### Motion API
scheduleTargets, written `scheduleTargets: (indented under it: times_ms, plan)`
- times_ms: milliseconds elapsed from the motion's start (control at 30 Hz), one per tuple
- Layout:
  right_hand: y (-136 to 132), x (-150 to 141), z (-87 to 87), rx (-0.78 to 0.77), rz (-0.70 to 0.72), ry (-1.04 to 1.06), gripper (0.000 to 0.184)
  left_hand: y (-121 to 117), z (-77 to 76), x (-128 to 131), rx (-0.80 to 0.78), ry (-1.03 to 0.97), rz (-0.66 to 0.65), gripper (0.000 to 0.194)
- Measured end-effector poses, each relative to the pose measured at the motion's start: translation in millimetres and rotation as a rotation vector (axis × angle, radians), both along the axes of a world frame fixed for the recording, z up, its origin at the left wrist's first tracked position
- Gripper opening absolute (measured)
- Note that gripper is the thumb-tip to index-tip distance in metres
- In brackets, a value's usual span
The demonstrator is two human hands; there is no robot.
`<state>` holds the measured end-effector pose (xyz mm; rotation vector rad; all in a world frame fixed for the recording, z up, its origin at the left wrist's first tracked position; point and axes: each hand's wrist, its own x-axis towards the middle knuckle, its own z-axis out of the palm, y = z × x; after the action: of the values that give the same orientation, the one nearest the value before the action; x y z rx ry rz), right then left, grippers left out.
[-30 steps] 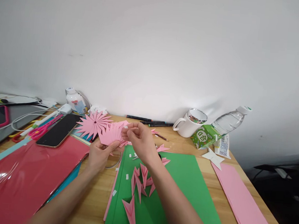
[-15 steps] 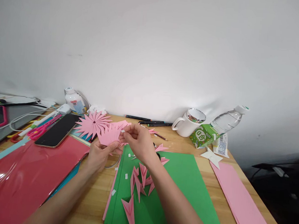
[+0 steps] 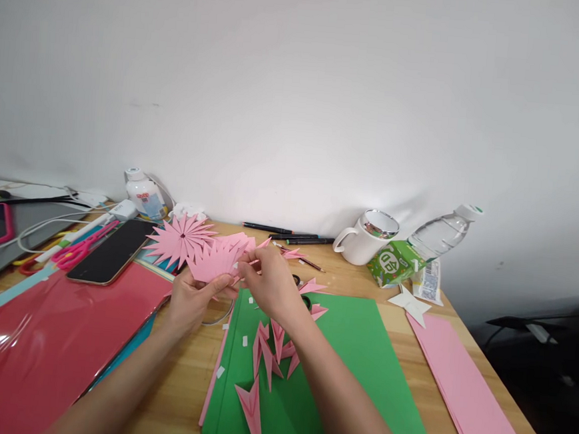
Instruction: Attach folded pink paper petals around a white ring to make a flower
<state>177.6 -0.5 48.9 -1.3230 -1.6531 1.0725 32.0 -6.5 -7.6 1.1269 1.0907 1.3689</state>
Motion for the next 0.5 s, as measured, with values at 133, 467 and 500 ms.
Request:
scheduleTargets:
  times_ms: [133,467,500]
  plan:
    - [-1.6,-2.8,-0.1,0.040,-0.060,-0.093,0.011,-1.4,4.2,2.3,0.009,0.007,0.024,0.020]
    - [-2.4,-6.6,-4.0,0.052,-0.126,-0.171,0.011,-4.2,5.0,5.9,0.036,-0.049,0.052,0.016]
    - [-2.6,-7.5,-4.5,0.058,-0.135,-0.177,0.011,-3.9,4.2,5.8,0.035,-0.047,0.049,0.016]
